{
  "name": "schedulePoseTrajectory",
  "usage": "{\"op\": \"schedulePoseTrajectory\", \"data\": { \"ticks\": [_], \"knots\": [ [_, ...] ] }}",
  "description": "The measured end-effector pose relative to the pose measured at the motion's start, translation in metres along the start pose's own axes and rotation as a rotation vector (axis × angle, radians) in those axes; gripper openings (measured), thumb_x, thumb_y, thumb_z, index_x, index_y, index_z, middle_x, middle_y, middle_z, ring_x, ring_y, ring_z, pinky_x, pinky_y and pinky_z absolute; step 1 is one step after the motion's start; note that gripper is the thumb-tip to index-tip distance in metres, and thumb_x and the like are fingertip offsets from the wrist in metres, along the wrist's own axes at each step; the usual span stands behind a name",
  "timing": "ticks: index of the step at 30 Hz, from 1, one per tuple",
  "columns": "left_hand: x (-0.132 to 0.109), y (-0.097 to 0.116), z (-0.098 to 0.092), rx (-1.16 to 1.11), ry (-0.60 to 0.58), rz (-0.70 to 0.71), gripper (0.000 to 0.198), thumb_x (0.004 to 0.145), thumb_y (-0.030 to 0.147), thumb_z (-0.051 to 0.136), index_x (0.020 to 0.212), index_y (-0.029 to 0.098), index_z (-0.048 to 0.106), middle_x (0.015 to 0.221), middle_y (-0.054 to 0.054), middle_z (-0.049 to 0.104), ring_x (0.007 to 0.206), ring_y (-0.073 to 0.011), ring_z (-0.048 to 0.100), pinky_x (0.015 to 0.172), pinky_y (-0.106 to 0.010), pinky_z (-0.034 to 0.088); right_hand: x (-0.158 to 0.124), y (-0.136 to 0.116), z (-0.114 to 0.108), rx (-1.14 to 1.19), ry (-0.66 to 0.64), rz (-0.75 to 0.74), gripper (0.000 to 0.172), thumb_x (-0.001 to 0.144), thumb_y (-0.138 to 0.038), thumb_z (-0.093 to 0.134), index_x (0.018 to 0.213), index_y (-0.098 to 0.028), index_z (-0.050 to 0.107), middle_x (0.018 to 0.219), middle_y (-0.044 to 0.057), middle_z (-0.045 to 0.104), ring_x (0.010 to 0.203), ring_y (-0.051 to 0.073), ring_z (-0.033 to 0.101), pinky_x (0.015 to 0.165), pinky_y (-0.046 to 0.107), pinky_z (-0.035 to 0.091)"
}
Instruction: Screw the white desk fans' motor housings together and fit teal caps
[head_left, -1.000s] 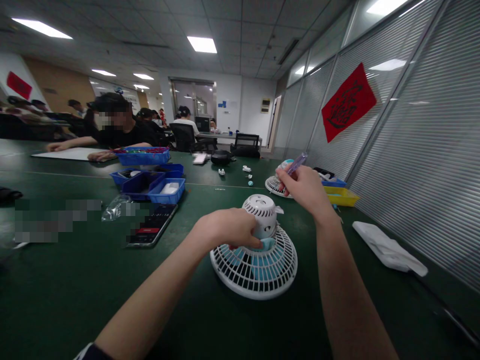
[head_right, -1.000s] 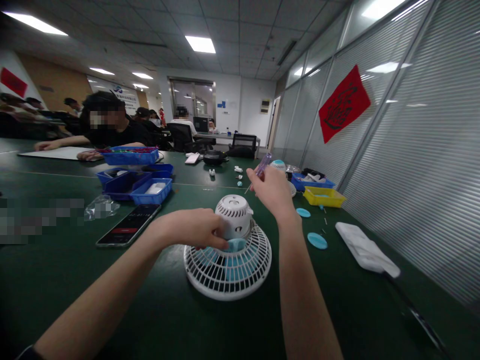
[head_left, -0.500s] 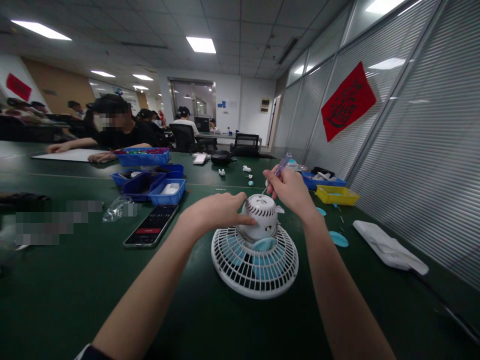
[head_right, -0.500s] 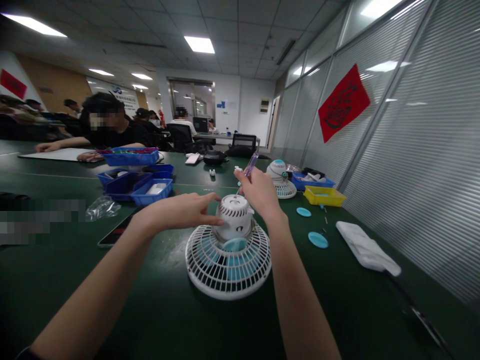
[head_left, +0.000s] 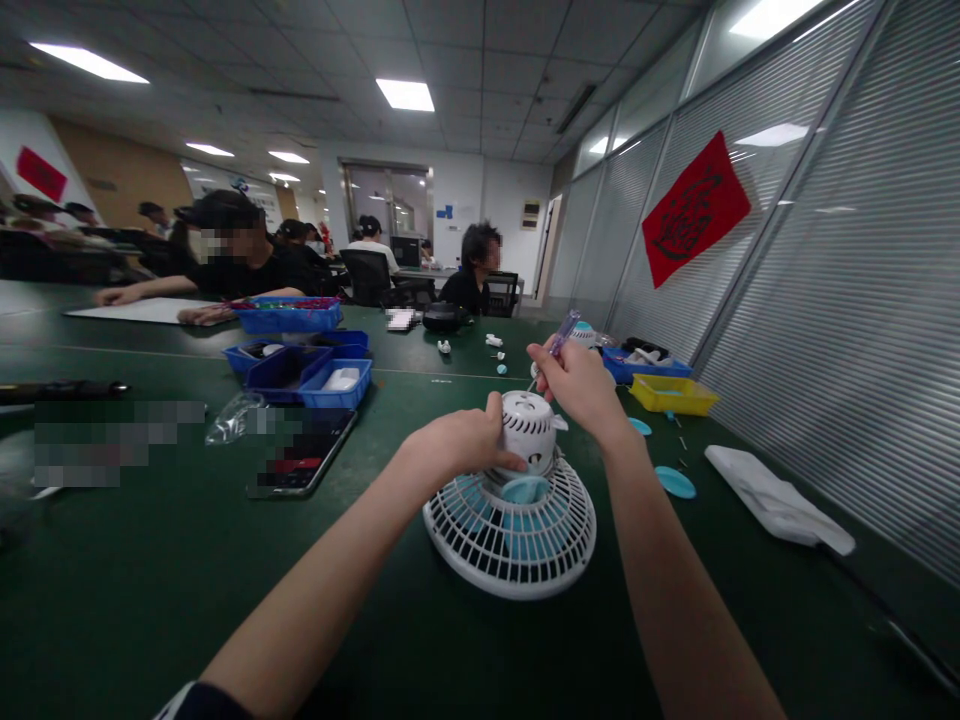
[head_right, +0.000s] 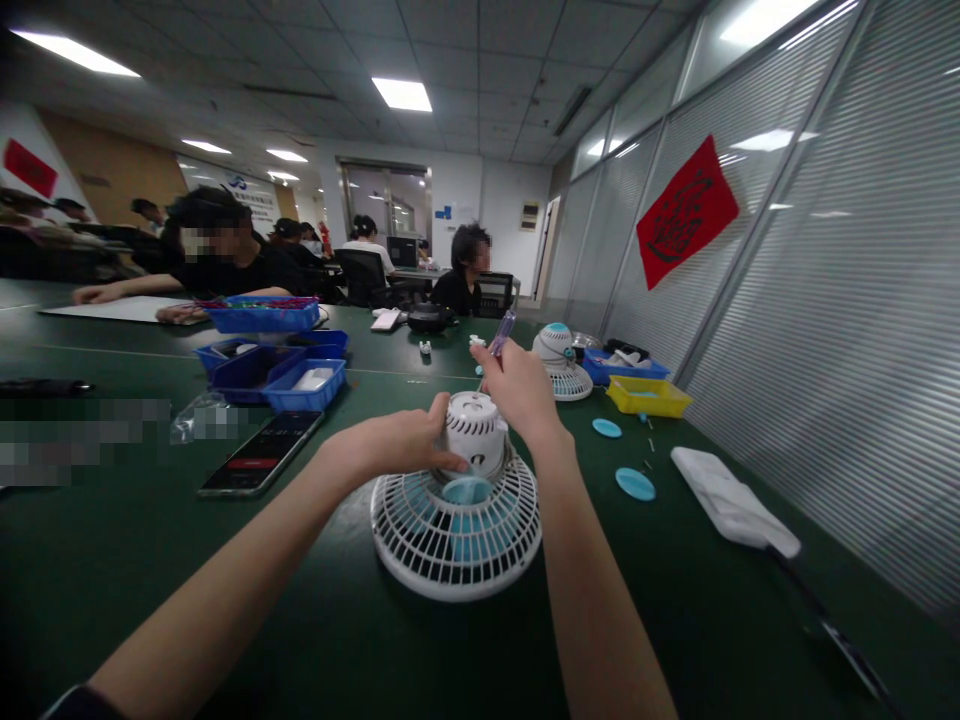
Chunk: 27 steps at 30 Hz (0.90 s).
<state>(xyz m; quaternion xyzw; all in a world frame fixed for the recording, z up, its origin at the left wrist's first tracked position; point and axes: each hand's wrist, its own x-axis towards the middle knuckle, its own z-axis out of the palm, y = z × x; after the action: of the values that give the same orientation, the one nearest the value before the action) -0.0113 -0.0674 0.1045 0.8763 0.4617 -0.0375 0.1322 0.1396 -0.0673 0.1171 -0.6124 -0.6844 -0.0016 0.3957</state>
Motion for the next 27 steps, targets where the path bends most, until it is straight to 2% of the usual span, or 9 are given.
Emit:
{"op": "schedulePoseTrajectory", "data": {
  "ticks": [5,14,20,27],
  "knots": [
    [0.001,0.000,0.000,-0.032,-0.008,-0.010,0.084,0.071,0.056,0.058,0.129,0.007,0.024,0.112,-0.025,0.057,0.102,-0.0350,0.056,0.077,-0.037,0.045,0.002,0.006,0.002,0.066,0.005,0.028,0.027,0.088,-0.038,0.041,0.070,-0.020,0.049,0.056,0.002,0.060,0.055,0.016,0.059,0.055,0.025,0.040],
    [0.000,0.004,0.001,0.006,0.008,-0.018,0.082,0.075,0.053,0.056,0.130,0.004,0.021,0.109,-0.024,0.059,0.101,-0.0339,0.058,0.075,-0.035,0.045,0.004,0.009,0.005,0.044,0.010,0.002,0.017,0.083,-0.032,0.052,0.078,-0.016,0.054,0.070,0.005,0.063,0.058,0.016,0.059,0.058,0.027,0.042],
    [-0.005,0.011,0.001,0.033,0.030,-0.058,0.081,0.077,0.048,0.056,0.132,0.001,0.019,0.111,-0.025,0.058,0.103,-0.0344,0.057,0.077,-0.035,0.045,0.004,0.009,0.007,0.142,-0.016,0.006,0.010,0.082,-0.026,0.054,0.078,-0.017,0.053,0.065,0.002,0.060,0.051,0.013,0.055,0.052,0.025,0.039],
    [-0.004,0.011,0.001,0.023,0.039,-0.043,0.082,0.077,0.047,0.058,0.132,0.000,0.021,0.108,-0.026,0.059,0.102,-0.0351,0.057,0.078,-0.037,0.046,0.004,0.009,0.007,0.179,-0.020,0.001,0.010,0.081,-0.026,0.054,0.077,-0.017,0.054,0.062,0.000,0.059,0.049,0.011,0.052,0.050,0.024,0.038]
  ]
}}
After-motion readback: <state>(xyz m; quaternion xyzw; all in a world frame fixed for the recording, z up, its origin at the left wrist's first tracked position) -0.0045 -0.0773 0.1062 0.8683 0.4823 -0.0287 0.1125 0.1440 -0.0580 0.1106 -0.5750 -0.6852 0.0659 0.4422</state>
